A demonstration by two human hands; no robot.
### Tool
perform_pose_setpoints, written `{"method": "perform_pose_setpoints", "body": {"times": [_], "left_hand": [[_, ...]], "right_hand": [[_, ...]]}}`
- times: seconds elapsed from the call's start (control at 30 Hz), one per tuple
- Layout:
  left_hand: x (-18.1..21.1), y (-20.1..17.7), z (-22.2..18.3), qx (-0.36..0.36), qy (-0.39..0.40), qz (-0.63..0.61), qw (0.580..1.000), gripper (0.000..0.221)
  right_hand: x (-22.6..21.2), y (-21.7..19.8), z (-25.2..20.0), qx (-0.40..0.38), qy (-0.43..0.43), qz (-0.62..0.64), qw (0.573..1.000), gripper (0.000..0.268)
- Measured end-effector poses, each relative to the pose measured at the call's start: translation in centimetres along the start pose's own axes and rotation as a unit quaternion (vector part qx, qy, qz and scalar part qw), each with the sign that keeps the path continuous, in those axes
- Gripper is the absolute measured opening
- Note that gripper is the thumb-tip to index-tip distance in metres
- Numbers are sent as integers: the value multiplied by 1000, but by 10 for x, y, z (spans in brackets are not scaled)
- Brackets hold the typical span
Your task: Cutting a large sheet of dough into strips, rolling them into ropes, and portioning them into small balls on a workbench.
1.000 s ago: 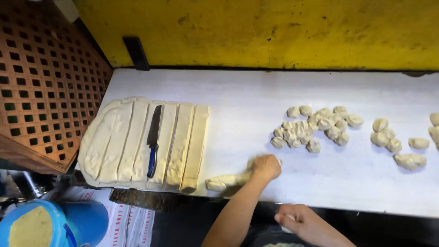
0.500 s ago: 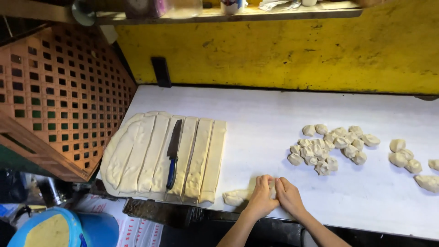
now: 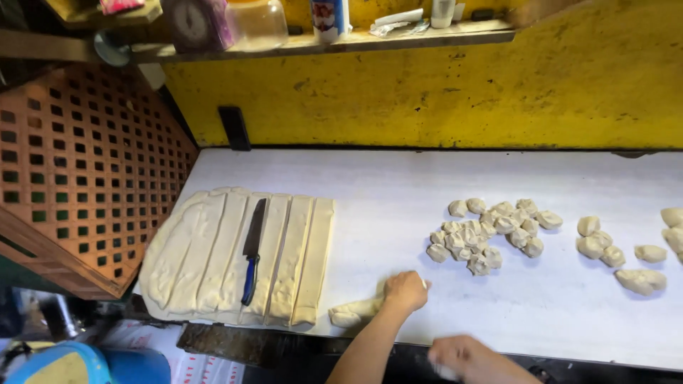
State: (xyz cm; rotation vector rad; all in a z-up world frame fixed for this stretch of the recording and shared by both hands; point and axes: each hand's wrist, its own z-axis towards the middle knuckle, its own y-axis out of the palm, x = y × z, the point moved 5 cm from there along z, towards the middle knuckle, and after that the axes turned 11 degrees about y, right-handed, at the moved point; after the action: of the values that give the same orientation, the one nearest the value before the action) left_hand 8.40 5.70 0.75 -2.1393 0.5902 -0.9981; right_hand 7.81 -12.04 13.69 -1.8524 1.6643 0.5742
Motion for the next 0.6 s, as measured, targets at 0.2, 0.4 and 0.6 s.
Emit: {"method": "perform_pose_setpoints", "body": {"times": [0.2,0.4,0.6], "left_hand": [[-46,29,-24,184,89,61,977,43],[-54,-7,-82,159,117,-231,953,13],[-43,27,-45,245,118,-54,961,23]], "right_hand": [[71,-138,111,518,-91,-34,850,37],[21,9,188,337,-80,52,937,42],[1,-20,182,340,-39,-40,939,38]]}}
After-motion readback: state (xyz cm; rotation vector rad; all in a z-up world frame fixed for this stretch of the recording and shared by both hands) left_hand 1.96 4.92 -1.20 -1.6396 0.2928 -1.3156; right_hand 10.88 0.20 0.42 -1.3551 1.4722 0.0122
